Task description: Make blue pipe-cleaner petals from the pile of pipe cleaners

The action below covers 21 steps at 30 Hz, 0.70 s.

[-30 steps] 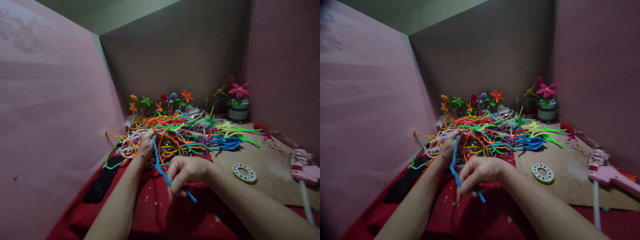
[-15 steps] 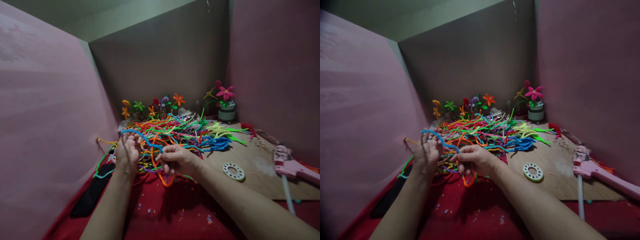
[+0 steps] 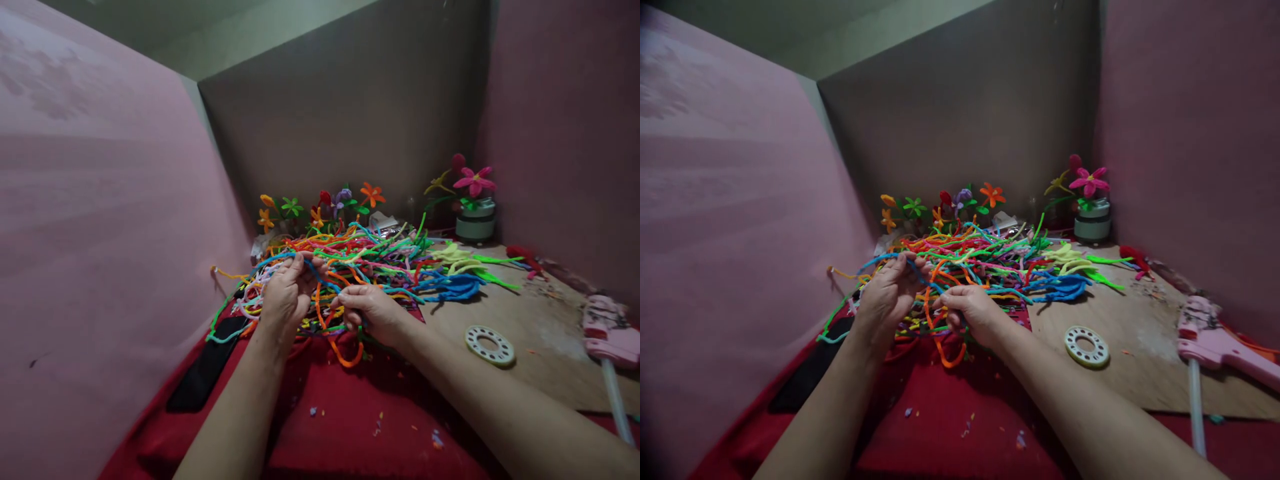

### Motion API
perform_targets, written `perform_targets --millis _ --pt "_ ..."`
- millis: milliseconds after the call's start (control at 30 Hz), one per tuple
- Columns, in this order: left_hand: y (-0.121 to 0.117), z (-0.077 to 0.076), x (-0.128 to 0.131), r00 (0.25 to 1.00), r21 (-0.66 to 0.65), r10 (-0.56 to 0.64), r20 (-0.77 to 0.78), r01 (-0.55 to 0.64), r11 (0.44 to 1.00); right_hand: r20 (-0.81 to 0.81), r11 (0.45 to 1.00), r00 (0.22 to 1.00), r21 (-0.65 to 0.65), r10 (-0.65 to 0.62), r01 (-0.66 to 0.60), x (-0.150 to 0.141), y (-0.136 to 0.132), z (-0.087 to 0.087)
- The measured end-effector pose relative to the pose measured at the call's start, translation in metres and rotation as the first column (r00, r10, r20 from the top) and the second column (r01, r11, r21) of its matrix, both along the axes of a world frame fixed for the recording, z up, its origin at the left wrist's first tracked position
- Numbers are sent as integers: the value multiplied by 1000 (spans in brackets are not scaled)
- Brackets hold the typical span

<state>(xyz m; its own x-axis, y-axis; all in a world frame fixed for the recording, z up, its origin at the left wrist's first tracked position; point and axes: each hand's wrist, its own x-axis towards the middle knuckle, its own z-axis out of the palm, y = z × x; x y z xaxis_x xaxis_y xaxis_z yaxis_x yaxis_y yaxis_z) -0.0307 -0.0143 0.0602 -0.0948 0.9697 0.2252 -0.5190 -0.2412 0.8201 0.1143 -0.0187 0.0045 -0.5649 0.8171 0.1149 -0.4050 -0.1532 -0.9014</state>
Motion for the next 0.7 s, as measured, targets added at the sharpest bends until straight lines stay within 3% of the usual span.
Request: perform_targets --millis 100,167,300,367,567,700 --pt "4 0 -6 996 27 -11 87 9 1000 126 999 992 42 -31 26 -5 -5 6" --pt "4 3 -9 991 25 31 128 -35 999 238 990 968 136 -79 47 -10 -8 9" --pt "4 10 -15 954 -72 196 227 -185 980 371 916 904 397 -213 53 -19 -13 11" --pt "5 13 -20 936 -107 248 248 -228 968 417 885 876 465 -241 22 -20 -17 11" --pt "12 16 -43 902 -62 377 208 -373 926 498 888 842 456 -206 -53 -18 -25 12" --pt "19 14 -56 901 -51 383 204 -381 923 497 890 837 456 -229 -27 -19 -24 10"
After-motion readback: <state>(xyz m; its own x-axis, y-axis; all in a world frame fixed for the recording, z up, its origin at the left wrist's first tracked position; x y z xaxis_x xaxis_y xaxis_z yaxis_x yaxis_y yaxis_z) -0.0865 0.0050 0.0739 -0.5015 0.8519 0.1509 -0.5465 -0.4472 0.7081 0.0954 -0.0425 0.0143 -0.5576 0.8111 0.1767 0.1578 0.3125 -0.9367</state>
